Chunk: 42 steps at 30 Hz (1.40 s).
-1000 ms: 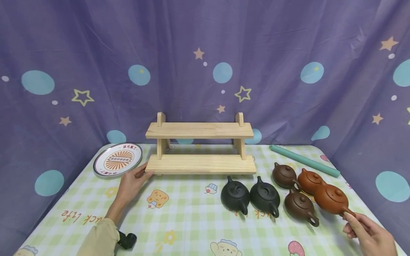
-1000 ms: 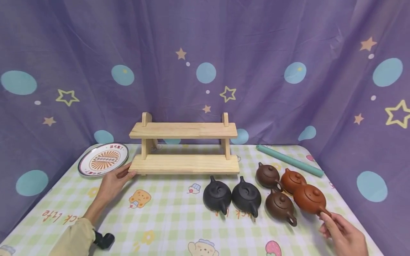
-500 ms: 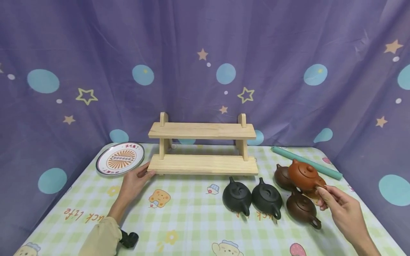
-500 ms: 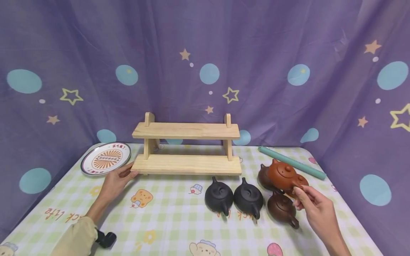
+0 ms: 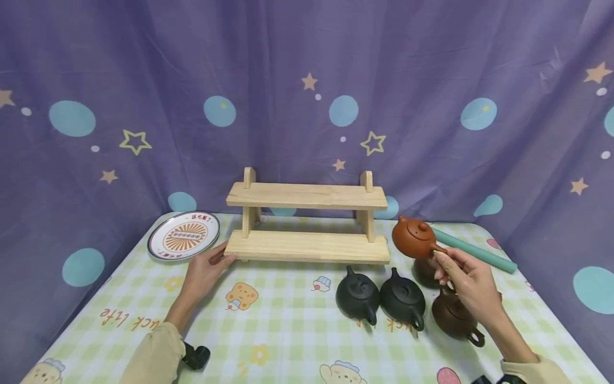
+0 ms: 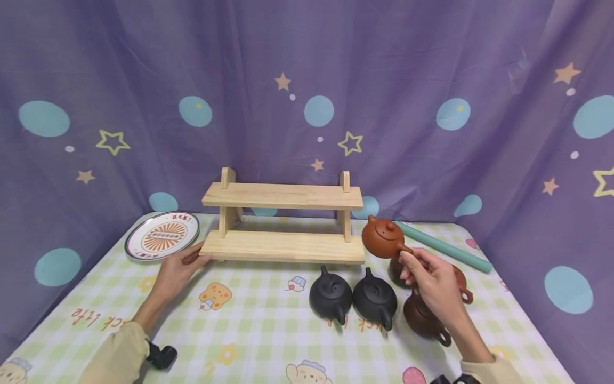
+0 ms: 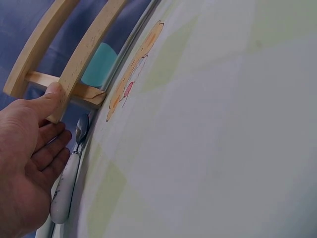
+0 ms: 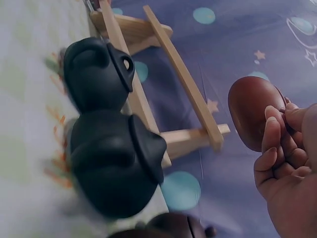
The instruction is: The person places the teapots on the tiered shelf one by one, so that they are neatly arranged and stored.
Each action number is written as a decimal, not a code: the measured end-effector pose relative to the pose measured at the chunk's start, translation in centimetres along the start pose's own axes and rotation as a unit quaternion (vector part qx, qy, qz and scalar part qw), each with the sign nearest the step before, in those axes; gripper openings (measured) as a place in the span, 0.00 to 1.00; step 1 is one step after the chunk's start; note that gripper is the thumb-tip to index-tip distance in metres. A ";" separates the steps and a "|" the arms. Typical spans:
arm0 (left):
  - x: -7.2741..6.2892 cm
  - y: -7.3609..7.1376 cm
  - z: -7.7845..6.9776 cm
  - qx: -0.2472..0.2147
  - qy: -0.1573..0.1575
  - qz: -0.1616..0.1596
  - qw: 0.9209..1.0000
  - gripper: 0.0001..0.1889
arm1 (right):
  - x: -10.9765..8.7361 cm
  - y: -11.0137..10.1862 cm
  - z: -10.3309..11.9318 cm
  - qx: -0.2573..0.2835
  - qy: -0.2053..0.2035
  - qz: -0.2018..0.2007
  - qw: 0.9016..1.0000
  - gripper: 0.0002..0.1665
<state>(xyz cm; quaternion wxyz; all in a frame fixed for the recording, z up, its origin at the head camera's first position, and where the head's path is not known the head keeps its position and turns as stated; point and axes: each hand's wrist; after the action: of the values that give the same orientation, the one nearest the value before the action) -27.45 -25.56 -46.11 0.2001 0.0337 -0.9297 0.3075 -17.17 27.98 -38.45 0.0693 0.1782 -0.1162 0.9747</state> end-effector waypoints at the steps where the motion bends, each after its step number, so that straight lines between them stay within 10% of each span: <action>1: 0.0 0.0 0.0 0.000 0.001 -0.001 1.000 0.32 | 0.4 0.4 0.1 -0.001 0.002 0.003 1.000 0.10; 42: 0.0 0.0 -0.2 -0.007 -0.018 0.003 1.000 0.34 | 11.3 14.4 0.6 0.062 -0.009 0.092 0.994 0.16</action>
<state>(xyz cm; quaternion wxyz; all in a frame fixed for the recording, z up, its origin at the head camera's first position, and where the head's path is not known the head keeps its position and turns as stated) -27.35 -25.43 -45.95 0.1830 0.0351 -0.9353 0.3009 -30.03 15.07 -36.73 -0.0328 0.1793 -0.0715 0.9806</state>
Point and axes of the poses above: each hand's wrist, its own x-axis towards the middle knuckle, its own y-axis out of the palm, z = x × y, and after that the axes turned 8 degrees about y, right-handed
